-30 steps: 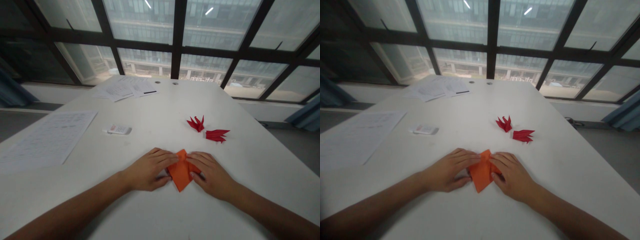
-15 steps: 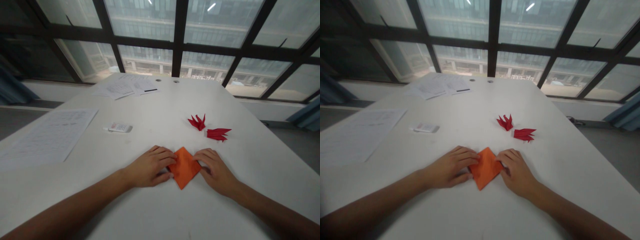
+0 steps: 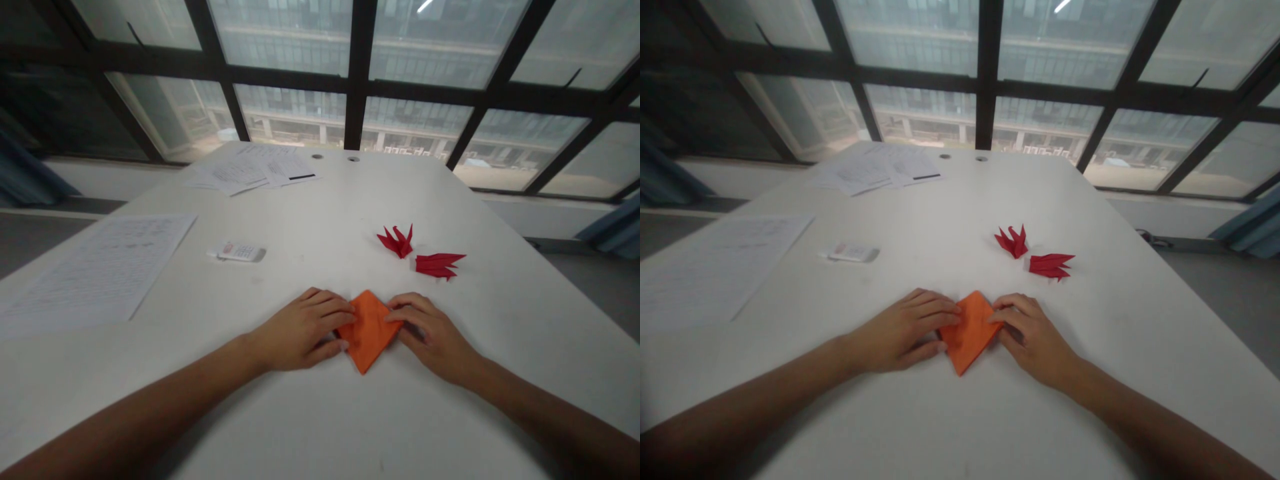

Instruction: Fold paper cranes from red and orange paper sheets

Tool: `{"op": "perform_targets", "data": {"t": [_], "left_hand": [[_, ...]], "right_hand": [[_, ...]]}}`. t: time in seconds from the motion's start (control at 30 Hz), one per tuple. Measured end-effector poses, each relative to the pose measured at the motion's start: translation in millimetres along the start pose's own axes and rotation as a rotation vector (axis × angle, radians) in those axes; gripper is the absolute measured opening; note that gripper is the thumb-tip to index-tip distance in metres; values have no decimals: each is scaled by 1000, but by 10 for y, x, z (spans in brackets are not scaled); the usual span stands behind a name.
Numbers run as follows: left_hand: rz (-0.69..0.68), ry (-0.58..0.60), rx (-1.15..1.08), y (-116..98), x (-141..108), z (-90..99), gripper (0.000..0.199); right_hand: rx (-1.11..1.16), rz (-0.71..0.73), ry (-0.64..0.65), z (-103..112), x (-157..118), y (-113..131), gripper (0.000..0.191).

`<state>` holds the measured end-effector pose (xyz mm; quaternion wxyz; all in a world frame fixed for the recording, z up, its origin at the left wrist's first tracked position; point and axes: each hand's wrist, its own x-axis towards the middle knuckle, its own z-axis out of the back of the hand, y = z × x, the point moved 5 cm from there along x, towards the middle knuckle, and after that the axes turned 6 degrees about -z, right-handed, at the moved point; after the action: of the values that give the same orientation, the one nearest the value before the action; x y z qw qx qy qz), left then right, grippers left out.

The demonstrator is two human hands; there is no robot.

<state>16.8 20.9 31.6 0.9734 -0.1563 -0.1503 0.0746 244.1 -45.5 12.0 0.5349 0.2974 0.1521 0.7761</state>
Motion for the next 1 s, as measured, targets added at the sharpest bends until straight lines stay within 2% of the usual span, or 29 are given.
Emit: {"op": "perform_targets", "data": {"t": [0.23, 0.5, 0.77, 0.93, 1.0], "left_hand": [[-22, 33, 39, -26, 13, -29, 36], [-40, 57, 74, -97, 38, -33, 39], [-73, 59, 54, -151, 38, -66, 41], [-77, 67, 22, -229, 75, -89, 43], [-68, 77, 14, -231, 77, -96, 43]], "right_hand": [[-24, 57, 86, 0, -3, 83, 20], [-47, 70, 124, -7, 30, 111, 16], [-79, 21, 64, -51, 53, 78, 5], [-109, -47, 11, -61, 44, 71, 21], [-126, -31, -14, -55, 28, 89, 25]]}}
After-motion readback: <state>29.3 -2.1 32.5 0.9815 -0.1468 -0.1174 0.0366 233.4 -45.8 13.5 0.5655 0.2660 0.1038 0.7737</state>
